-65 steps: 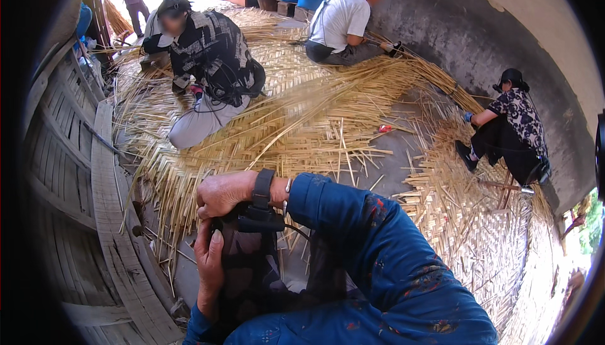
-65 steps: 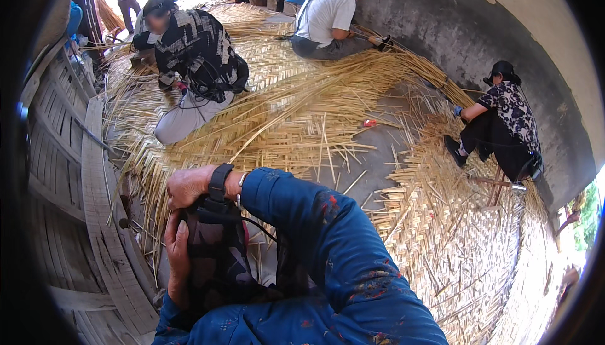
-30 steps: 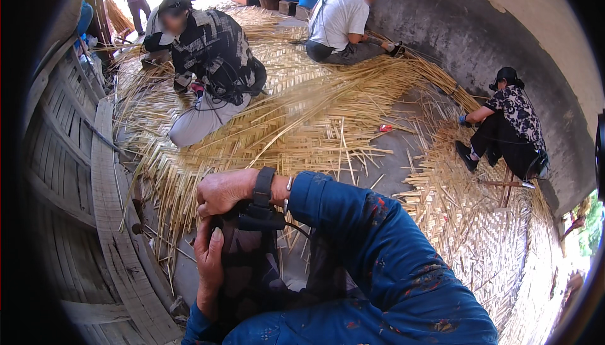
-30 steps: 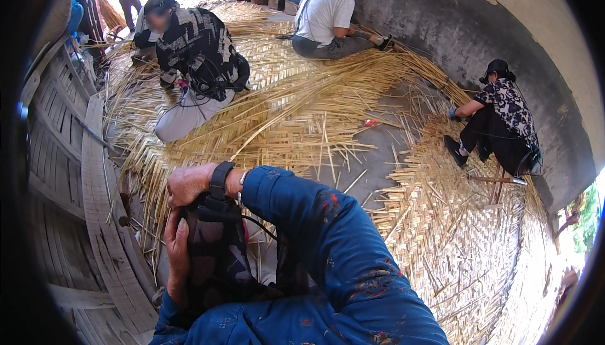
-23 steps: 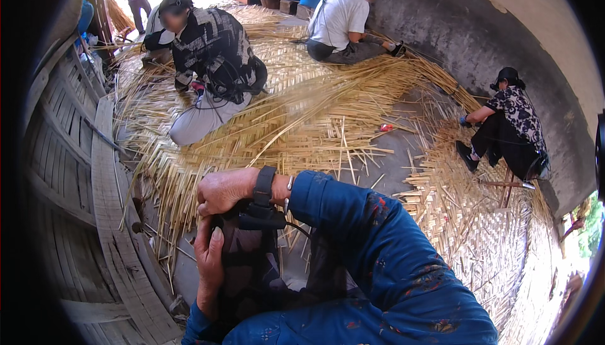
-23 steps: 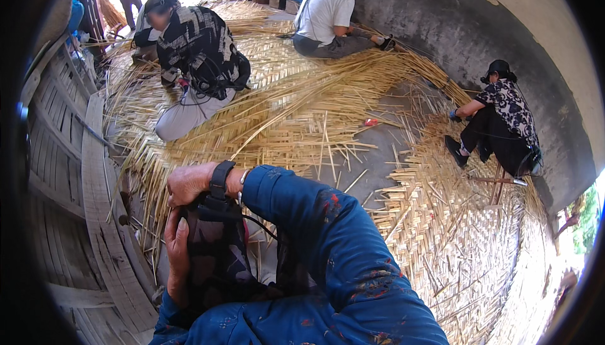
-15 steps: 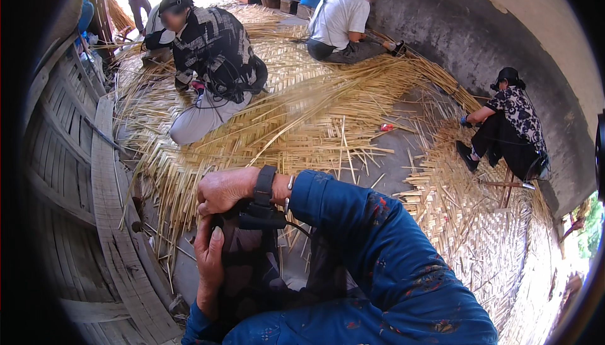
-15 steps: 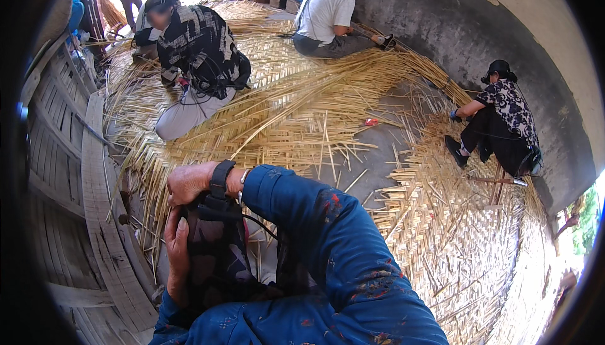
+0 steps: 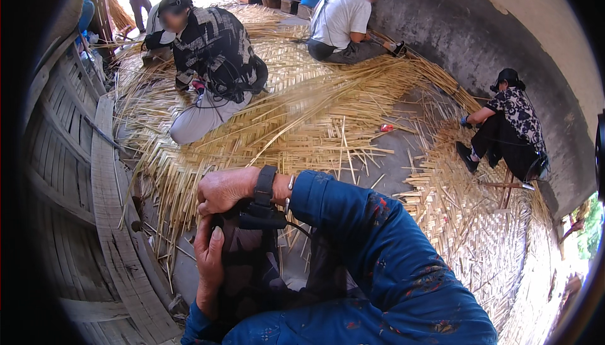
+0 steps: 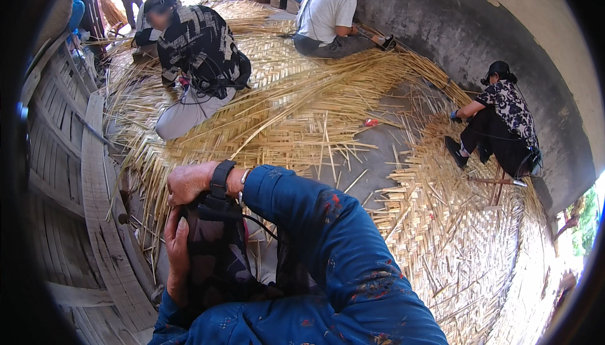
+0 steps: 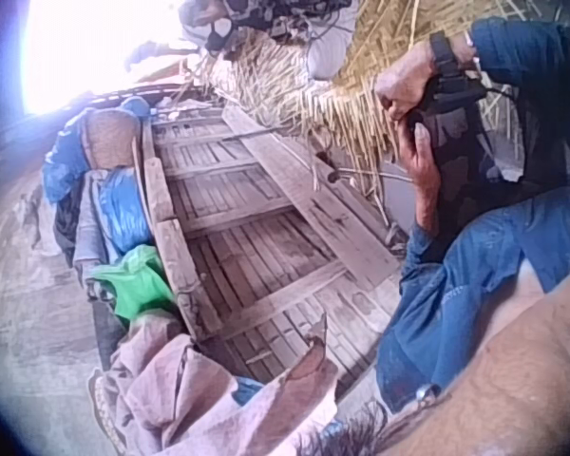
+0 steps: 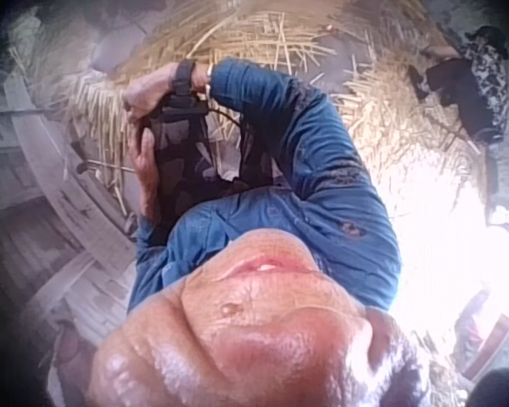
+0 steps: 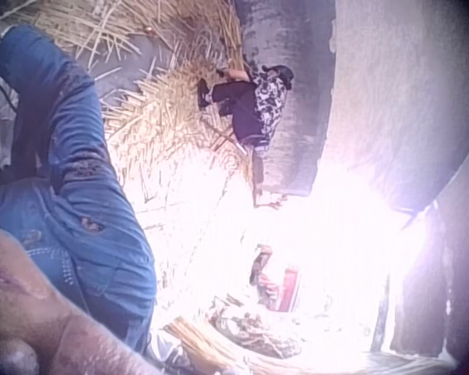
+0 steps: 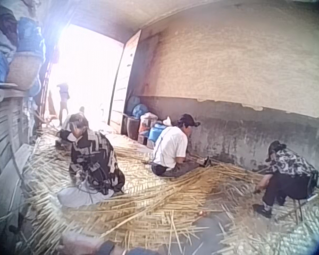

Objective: Hand-weaving a large straw mat and shaping a straw object in a workshop setting with other weavers.

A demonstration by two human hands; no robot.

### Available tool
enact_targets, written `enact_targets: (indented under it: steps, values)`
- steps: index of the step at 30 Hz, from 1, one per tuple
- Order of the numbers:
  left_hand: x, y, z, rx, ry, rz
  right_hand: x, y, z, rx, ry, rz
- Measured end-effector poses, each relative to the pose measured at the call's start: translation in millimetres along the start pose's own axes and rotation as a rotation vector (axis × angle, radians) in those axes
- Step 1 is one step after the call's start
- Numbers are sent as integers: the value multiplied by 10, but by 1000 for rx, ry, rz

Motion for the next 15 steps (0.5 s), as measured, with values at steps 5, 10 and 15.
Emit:
enact_targets:
  steps: [5,10,15]
  values:
    - [-3,-3,-9,13,-5,-1,3,-7,1,0,-12,5]
    - [-8,1,-102,23,-2,-10,-7,-11,14,-3,-13,3]
    - [-11,-12,-71,25,5,-10,8,7,-12,5,-24,-6]
Point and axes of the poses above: each hand's wrist, its own x-axis towards the middle knuckle, its own y-axis out of the palm, z = x × y, the point moved 3 cm from there along x, towards the middle knuckle, and after that the axes turned 8 degrees about x, right-handed, at the moved point
